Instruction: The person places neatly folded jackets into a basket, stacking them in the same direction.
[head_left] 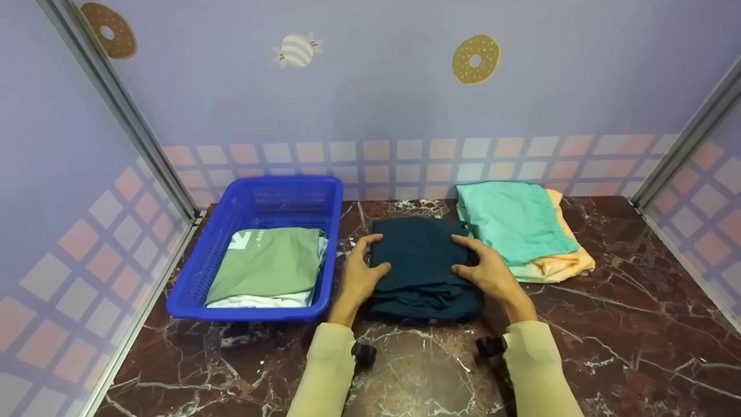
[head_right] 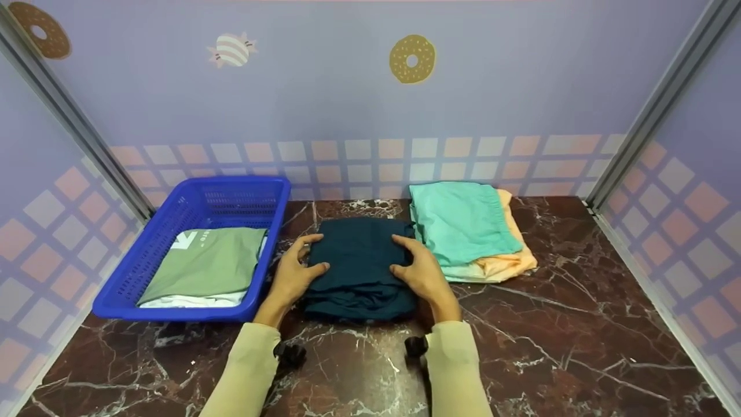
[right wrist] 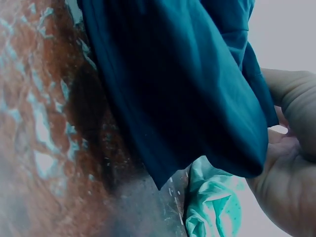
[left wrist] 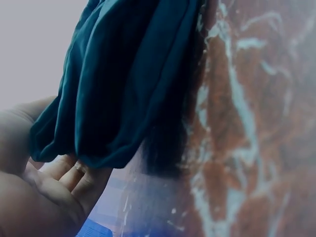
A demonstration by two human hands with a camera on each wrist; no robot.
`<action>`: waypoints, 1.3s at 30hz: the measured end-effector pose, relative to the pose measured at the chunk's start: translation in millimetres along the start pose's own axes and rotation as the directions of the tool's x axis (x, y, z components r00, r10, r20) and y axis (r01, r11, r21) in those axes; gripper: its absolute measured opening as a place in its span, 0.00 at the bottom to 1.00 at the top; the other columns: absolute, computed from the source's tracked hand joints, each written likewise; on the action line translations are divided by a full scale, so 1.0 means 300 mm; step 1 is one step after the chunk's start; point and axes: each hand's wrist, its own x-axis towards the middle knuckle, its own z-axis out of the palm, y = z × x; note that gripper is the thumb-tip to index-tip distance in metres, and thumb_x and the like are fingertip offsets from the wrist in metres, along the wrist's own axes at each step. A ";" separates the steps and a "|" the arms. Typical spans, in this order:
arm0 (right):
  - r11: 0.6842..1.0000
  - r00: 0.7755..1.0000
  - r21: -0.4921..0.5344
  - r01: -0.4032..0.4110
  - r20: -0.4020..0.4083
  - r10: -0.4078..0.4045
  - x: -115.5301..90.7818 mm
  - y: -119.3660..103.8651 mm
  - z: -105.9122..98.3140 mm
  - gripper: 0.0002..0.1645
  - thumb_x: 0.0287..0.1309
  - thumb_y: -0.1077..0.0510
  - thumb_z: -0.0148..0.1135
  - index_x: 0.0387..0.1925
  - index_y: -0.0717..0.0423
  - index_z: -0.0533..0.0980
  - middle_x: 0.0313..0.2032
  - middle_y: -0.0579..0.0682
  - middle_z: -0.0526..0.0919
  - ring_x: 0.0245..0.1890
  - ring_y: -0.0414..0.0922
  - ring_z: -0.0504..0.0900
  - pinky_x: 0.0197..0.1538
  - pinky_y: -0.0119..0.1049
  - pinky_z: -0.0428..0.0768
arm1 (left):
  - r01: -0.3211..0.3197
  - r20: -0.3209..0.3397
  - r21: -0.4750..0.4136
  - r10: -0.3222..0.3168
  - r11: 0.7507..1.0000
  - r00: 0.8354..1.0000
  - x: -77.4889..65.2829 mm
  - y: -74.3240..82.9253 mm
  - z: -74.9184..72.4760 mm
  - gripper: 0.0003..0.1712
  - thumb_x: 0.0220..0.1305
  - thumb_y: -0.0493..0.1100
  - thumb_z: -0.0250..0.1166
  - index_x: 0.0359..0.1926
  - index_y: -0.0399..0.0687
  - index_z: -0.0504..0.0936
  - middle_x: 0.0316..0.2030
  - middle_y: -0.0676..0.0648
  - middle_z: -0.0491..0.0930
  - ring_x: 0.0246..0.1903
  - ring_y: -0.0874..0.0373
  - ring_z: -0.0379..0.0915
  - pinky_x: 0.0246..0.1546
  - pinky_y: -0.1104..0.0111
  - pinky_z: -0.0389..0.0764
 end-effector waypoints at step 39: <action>0.970 0.961 0.001 0.244 -0.133 -0.242 -0.026 -0.214 -0.054 0.38 0.64 0.71 0.71 0.75 0.59 0.72 0.71 0.61 0.73 0.73 0.56 0.69 0.73 0.51 0.65 | -0.246 0.104 0.270 0.226 0.931 0.969 -0.036 0.274 -0.153 0.34 0.65 0.31 0.73 0.72 0.41 0.77 0.63 0.39 0.80 0.53 0.44 0.78 0.57 0.50 0.78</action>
